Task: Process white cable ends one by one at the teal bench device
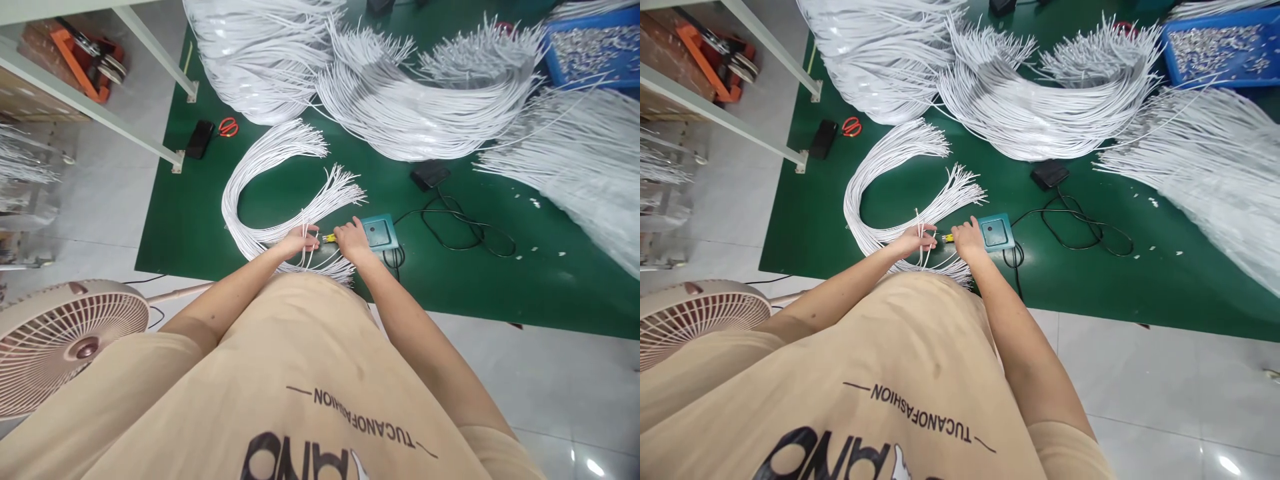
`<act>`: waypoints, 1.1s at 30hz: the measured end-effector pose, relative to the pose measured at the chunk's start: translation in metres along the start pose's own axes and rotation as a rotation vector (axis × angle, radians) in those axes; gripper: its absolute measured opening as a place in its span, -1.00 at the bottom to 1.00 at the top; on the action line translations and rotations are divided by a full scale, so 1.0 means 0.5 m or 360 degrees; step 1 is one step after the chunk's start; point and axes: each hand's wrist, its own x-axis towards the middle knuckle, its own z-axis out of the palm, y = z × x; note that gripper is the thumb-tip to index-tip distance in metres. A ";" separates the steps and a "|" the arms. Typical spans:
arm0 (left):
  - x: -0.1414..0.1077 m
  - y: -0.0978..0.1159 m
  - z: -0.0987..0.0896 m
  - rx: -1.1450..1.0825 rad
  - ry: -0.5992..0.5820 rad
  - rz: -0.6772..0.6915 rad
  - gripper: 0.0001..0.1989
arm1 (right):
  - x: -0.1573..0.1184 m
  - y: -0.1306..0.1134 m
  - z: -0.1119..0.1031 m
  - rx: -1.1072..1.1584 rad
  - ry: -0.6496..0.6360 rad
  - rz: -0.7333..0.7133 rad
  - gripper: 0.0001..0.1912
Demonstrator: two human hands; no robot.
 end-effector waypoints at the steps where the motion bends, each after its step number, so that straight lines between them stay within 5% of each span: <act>1: 0.004 -0.002 0.005 0.0021 0.0004 -0.0017 -0.53 | 0.000 0.004 0.001 -0.0004 -0.0008 -0.0013 -0.73; 15: 0.044 -0.036 0.044 0.0044 0.0191 -0.0134 -0.53 | 0.016 -0.003 0.004 0.0093 0.0065 0.0031 -0.67; 24: 0.052 -0.047 0.051 -0.0020 0.0155 -0.0171 -0.56 | 0.012 0.000 0.006 0.0122 0.0091 0.0014 -0.72; 29: 0.053 -0.049 0.044 -0.0057 0.0118 -0.0177 -0.58 | -0.019 0.023 0.018 0.0137 0.0517 0.0408 -0.58; 33: 0.056 -0.051 0.038 -0.0086 0.0111 -0.0198 -0.58 | -0.036 0.047 0.039 0.0119 0.0526 0.0524 -0.47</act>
